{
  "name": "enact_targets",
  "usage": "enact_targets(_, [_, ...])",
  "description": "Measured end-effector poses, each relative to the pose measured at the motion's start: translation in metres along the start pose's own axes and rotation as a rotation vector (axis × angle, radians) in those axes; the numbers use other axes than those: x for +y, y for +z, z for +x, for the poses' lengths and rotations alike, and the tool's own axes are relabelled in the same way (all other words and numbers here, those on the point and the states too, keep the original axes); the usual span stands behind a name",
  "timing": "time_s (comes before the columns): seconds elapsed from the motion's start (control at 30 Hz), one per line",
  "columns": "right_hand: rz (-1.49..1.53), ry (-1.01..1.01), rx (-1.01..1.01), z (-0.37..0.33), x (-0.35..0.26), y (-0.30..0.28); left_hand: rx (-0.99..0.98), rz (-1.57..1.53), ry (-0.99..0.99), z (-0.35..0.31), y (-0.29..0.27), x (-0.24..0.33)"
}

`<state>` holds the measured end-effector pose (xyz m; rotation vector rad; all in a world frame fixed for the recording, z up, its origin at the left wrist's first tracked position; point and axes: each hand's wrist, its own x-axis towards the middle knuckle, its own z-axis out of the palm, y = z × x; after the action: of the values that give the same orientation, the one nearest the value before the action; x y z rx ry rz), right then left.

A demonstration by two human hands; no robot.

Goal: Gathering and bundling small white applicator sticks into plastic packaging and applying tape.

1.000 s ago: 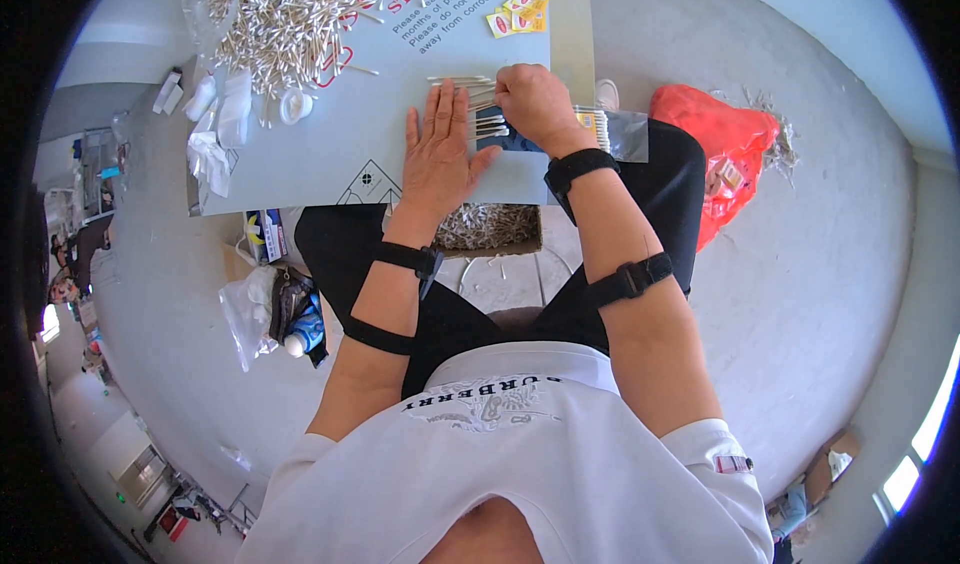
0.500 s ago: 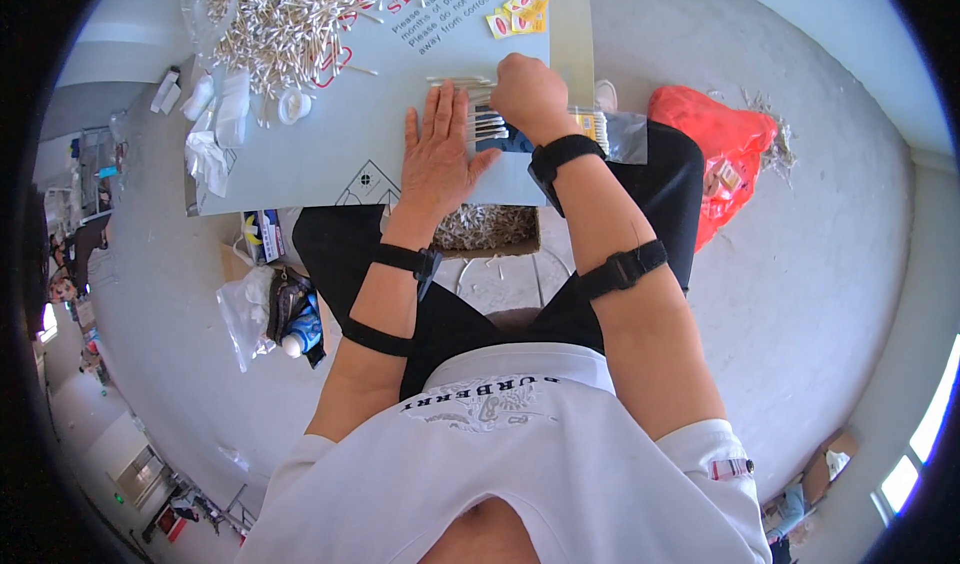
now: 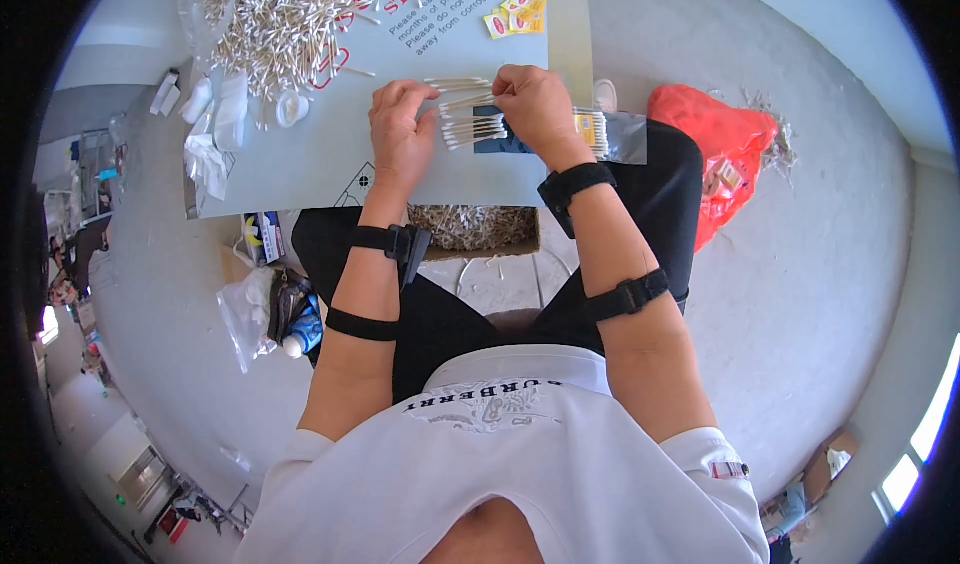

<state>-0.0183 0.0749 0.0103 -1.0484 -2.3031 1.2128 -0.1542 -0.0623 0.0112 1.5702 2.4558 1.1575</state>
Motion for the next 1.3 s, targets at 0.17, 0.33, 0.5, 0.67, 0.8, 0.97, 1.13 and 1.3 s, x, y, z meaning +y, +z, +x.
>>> enact_targets(0.17, [-0.172, -0.118, 0.035, -0.005, -0.003, 0.007, -0.071, 0.007, 0.014, 0.001, 0.005, 0.003])
enact_targets(0.33, [-0.295, -0.229, 0.035, -0.006, -0.002, 0.008, -0.081, 0.023, 0.036, 0.002, 0.007, 0.004])
enact_targets(0.5, [-0.382, -0.404, 0.002, 0.000, -0.006, 0.004, -0.117, 0.067, 0.014, 0.001, 0.006, 0.003])
enact_targets(0.67, [-0.472, -0.472, 0.006, 0.003, -0.005, 0.005, -0.094, 0.063, 0.026, -0.001, 0.008, 0.003])
enact_targets(0.8, [-0.522, -0.534, 0.041, 0.003, -0.004, 0.006, -0.059, 0.046, 0.037, -0.004, 0.009, 0.002])
enact_targets(0.97, [-0.564, -0.504, -0.046, 0.009, -0.007, 0.002, 0.004, 0.027, 0.085, -0.005, 0.011, -0.001])
enact_targets(1.13, [-0.522, -0.316, -0.128, 0.018, -0.009, 0.002, 0.012, 0.048, 0.140, -0.004, 0.012, -0.001])
enact_targets(1.3, [-0.412, -0.107, -0.179, 0.020, -0.015, -0.002, 0.056, 0.090, 0.165, 0.000, 0.011, 0.000])
